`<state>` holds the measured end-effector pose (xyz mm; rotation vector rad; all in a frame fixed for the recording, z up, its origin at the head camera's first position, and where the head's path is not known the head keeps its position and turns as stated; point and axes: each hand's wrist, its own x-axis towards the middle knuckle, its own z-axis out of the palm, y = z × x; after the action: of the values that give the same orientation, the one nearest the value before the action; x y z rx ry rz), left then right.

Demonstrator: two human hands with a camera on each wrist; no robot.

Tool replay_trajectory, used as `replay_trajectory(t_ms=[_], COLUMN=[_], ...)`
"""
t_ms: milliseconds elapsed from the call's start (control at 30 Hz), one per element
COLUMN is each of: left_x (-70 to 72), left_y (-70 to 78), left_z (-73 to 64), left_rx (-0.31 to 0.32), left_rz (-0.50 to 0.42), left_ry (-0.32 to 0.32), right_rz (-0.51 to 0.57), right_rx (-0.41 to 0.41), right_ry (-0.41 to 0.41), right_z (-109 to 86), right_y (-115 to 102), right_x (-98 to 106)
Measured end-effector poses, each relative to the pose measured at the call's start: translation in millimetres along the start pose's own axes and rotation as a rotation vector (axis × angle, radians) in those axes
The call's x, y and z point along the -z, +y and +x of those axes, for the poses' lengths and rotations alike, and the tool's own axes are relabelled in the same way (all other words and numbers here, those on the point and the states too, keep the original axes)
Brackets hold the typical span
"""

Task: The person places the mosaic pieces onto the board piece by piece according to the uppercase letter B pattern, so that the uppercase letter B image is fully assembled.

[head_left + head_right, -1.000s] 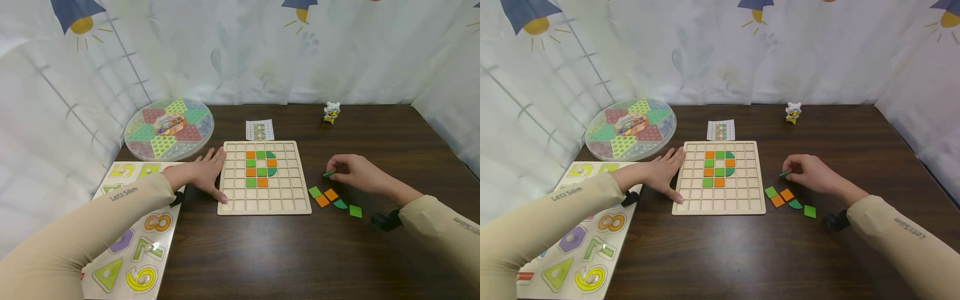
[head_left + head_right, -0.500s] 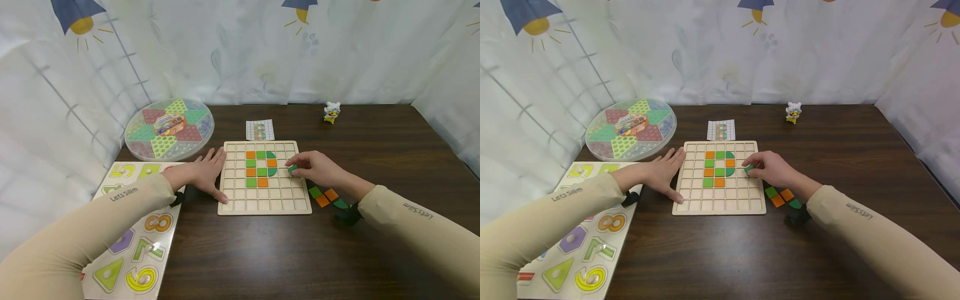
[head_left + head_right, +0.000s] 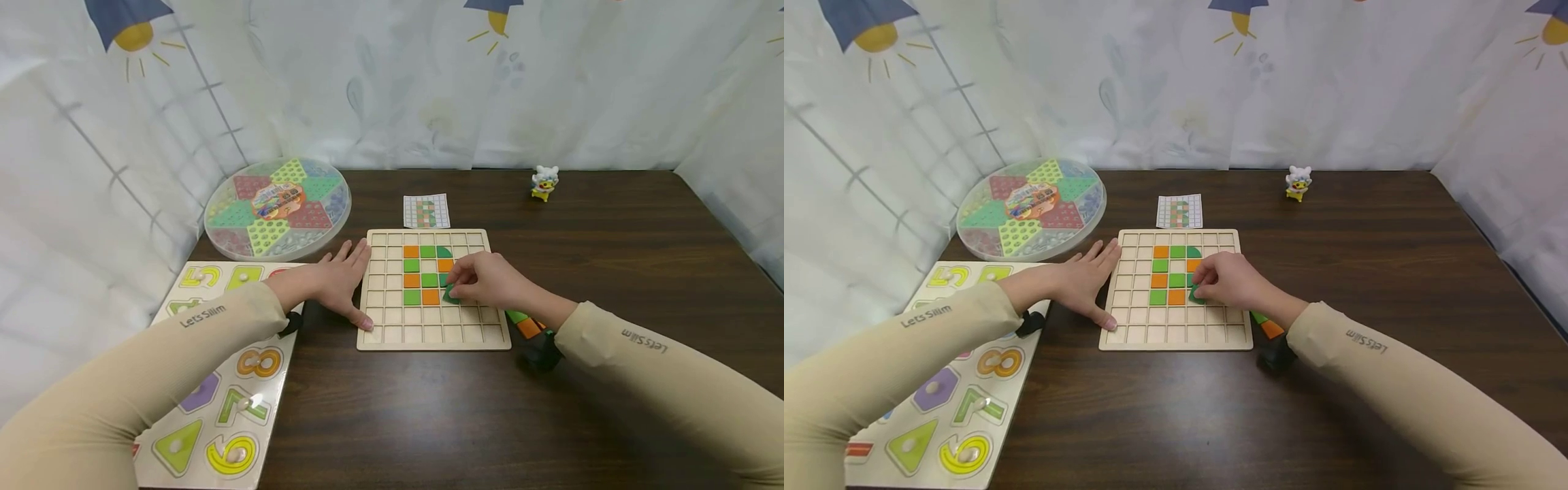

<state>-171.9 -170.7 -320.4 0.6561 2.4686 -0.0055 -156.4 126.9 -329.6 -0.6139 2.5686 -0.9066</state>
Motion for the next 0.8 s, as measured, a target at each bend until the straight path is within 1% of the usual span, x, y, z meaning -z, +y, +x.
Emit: replay_trajectory(t_ms=[133, 200, 500, 800], left_x=[0.1, 0.0, 0.5, 1.1], left_y=[-0.1, -0.1, 0.5, 1.2], left_z=[0.0, 0.0, -0.4, 0.0], left_rx=[0.007, 0.007, 0.009, 0.0], left_rz=[0.007, 0.008, 0.005, -0.003], left_ry=[0.002, 0.002, 0.005, 0.008], right_rz=[-0.017, -0.039, -0.147, -0.172], right_rx=[-0.005, 0.003, -0.006, -0.017], right_ry=[0.001, 0.002, 0.034, 0.056], right_z=[1.6, 1.9, 1.3, -0.6], right_y=[-5, -6, -11, -10], right_x=[-4, -6, -10, -11])
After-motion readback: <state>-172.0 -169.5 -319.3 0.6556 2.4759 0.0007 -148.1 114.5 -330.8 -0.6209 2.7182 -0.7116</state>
